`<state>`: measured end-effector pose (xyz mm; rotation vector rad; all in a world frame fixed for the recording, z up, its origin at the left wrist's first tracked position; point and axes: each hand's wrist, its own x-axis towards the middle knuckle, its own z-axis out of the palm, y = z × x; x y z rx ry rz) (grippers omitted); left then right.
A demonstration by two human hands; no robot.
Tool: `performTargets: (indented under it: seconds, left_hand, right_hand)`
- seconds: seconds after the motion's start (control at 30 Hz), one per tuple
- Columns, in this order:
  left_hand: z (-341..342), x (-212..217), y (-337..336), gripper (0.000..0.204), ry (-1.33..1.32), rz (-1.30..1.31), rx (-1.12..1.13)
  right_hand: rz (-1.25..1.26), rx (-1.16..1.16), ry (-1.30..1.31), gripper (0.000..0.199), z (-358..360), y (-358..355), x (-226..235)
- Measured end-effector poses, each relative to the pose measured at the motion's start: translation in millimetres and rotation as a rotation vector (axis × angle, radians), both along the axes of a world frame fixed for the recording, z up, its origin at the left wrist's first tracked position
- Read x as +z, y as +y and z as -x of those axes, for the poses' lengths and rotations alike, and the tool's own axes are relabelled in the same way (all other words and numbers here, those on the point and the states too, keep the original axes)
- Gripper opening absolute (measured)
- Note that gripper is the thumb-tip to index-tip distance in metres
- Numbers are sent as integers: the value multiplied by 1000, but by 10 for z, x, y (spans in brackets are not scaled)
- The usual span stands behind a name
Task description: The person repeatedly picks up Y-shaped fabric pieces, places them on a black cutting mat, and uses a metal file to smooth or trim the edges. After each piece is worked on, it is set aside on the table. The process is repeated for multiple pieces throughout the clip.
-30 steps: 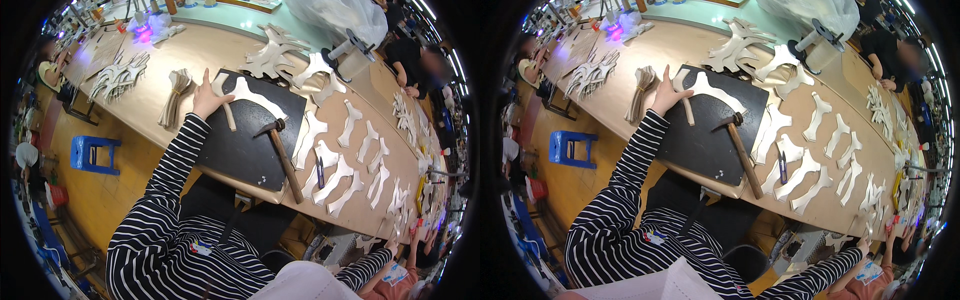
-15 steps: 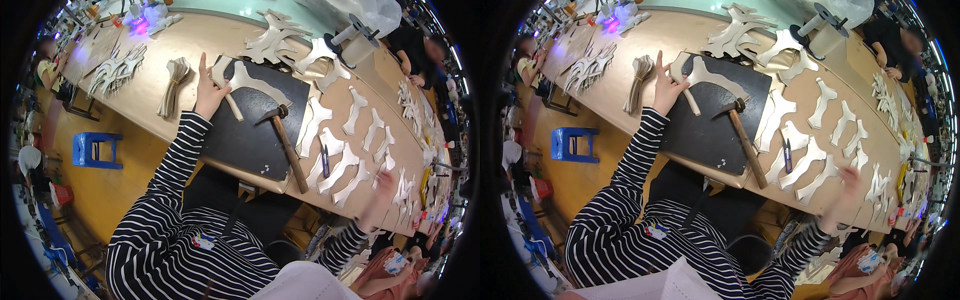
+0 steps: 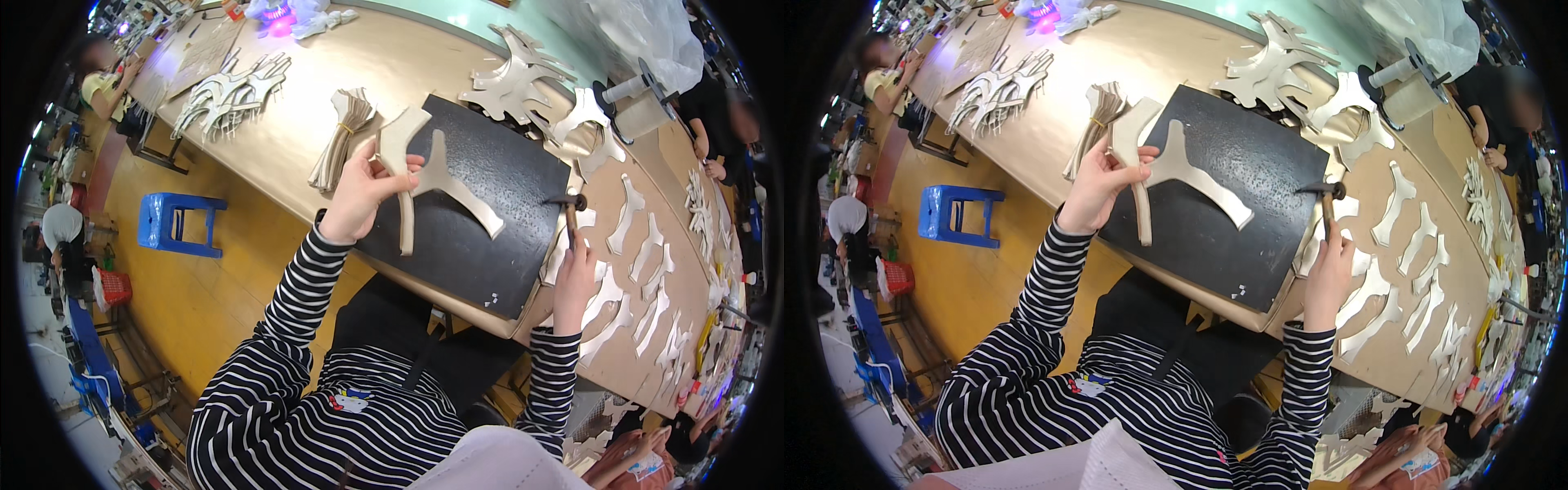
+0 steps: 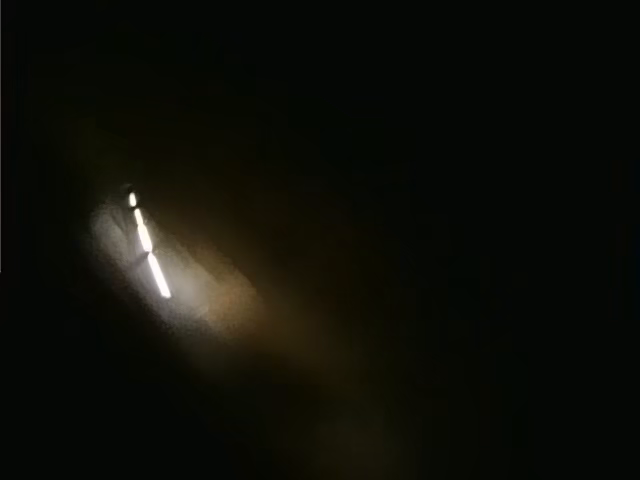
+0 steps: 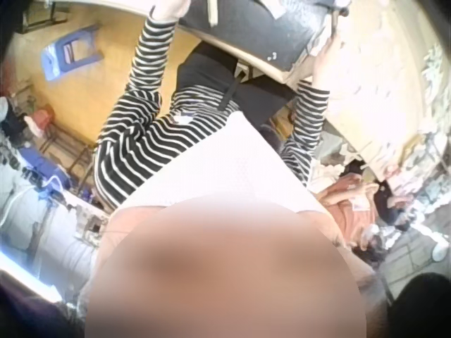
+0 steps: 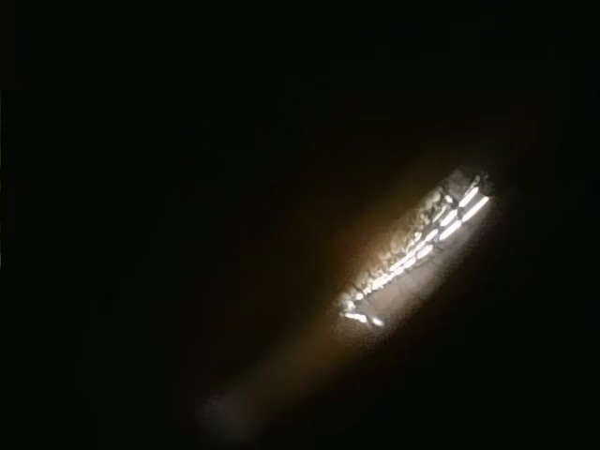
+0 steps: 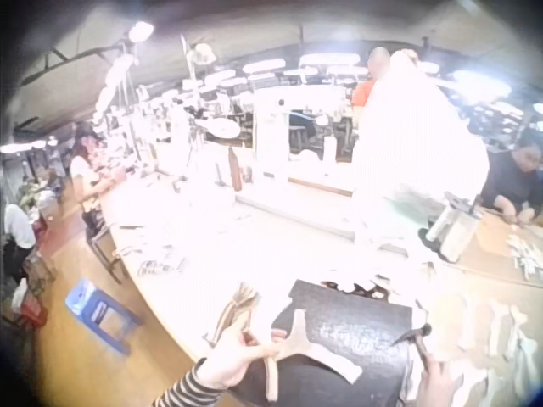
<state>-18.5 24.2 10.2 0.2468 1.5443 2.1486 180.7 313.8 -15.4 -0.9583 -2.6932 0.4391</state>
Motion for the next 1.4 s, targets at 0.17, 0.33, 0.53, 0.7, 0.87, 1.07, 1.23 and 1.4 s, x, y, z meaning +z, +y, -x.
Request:
performTargets:
  seconds: [0.17,0.33,0.53,0.7,0.87,1.07,1.23,1.4]
  left_hand:
    - [-494,172,275,53,143,83,-114]
    - [-721,257,515,67,490,286,-43]
    - [-797,265,524,74,775,421,62]
    - [-807,222,558,73,742,345,-4]
    - [-673,310,431,53,125,77,-151]
    - [-500,281,254,54,-116,-79,-203]
    - [-385,209,117,35,4,29,10]
    - [-228,276,-57,32,157,24,174]
  right_hand:
    - [72,517,445,30,289,-578,582]
    - [328,663,515,20,689,-1139,850]
    - [254,677,599,15,659,-1166,841]
    - [336,683,428,17,479,-1115,807]
    - [430,382,676,39,318,-771,817]
    - [537,403,194,83,264,-567,607]
    - [830,421,162,23,443,-917,236]
    - [965,497,185,33,749,-984,151]
